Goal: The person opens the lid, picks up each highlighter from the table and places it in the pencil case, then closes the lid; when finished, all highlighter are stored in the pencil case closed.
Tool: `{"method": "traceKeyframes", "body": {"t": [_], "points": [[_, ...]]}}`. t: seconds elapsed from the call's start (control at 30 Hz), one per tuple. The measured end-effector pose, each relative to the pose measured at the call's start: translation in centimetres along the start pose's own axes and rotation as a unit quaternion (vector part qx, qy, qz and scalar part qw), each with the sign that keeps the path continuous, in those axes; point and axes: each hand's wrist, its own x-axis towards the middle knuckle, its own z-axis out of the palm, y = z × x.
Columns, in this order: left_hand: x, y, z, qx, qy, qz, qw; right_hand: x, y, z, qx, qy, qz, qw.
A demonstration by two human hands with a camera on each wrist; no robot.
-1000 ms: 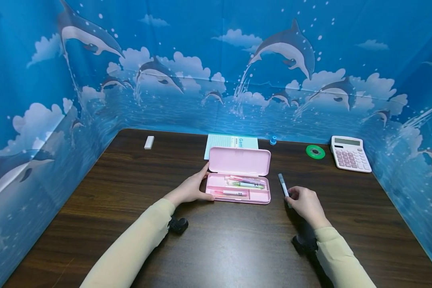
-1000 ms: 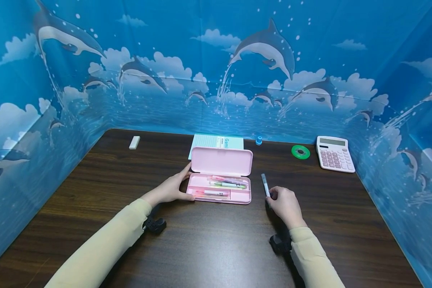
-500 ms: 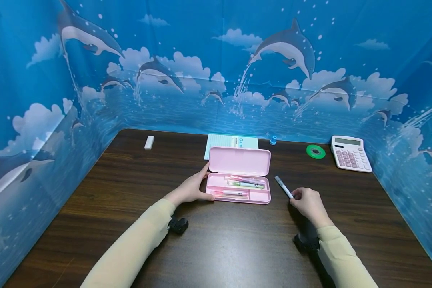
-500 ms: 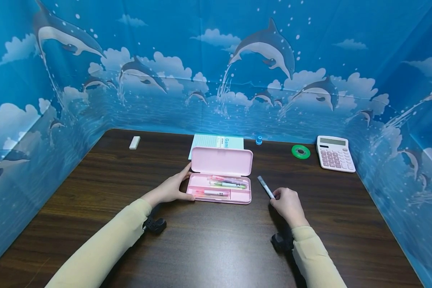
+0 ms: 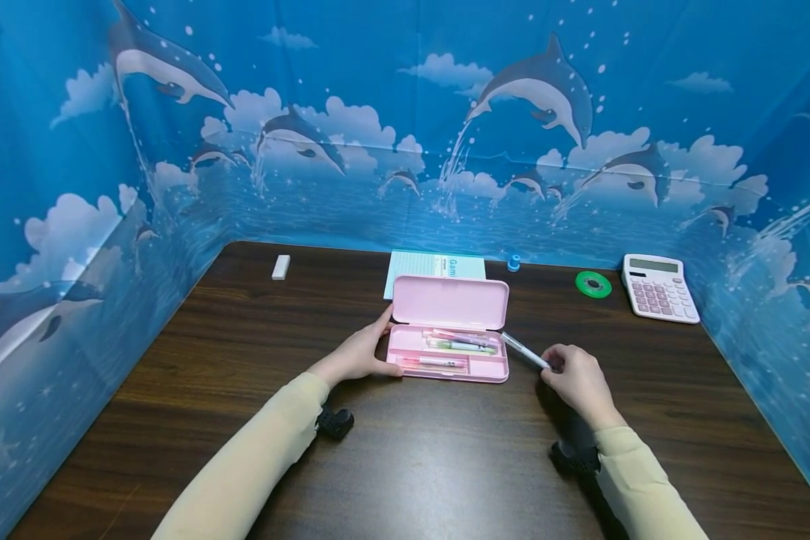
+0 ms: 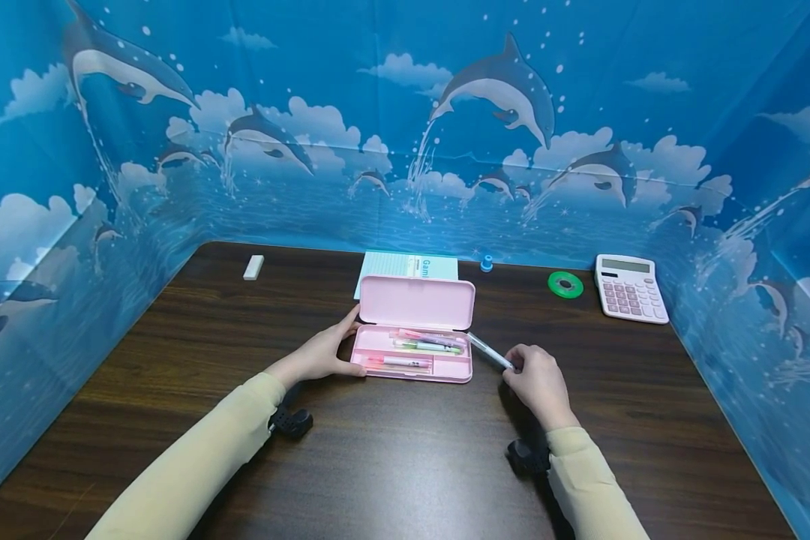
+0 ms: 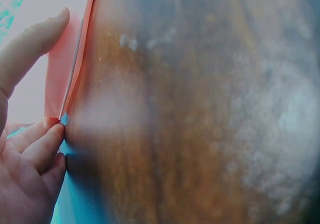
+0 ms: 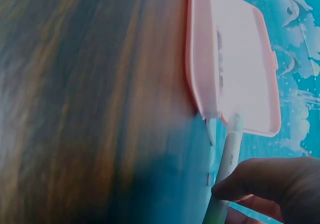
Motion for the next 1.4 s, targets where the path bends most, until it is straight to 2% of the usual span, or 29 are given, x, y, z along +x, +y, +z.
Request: {"method": "traceKeyframes", "body": {"t": [0.3, 0.53, 1.03, 1.4], "points": [[-0.1, 0.2, -0.1, 0.002, 0.0, -0.001, 1.0, 0.2, -1.5, 0.6, 0.001, 0.008, -0.019, 1.0], [-0.1, 0.3, -0.1, 0.0, -0.002, -0.005, 1.0, 0.5, -2.6, 1.2, 0.01, 0.02, -0.051, 0.998], [-0.2, 0.3, -0.2, -0.006, -0.001, 0.007, 1.0, 0.8, -5.8, 3.0, 0.006, 0.001, -0.108, 0.994], [-0.2, 0.3, -0.2, -0.004, -0.001, 0.002, 1.0, 1.3, -8.0, 4.3, 0.025, -0.007, -0.139, 0.99]]}}
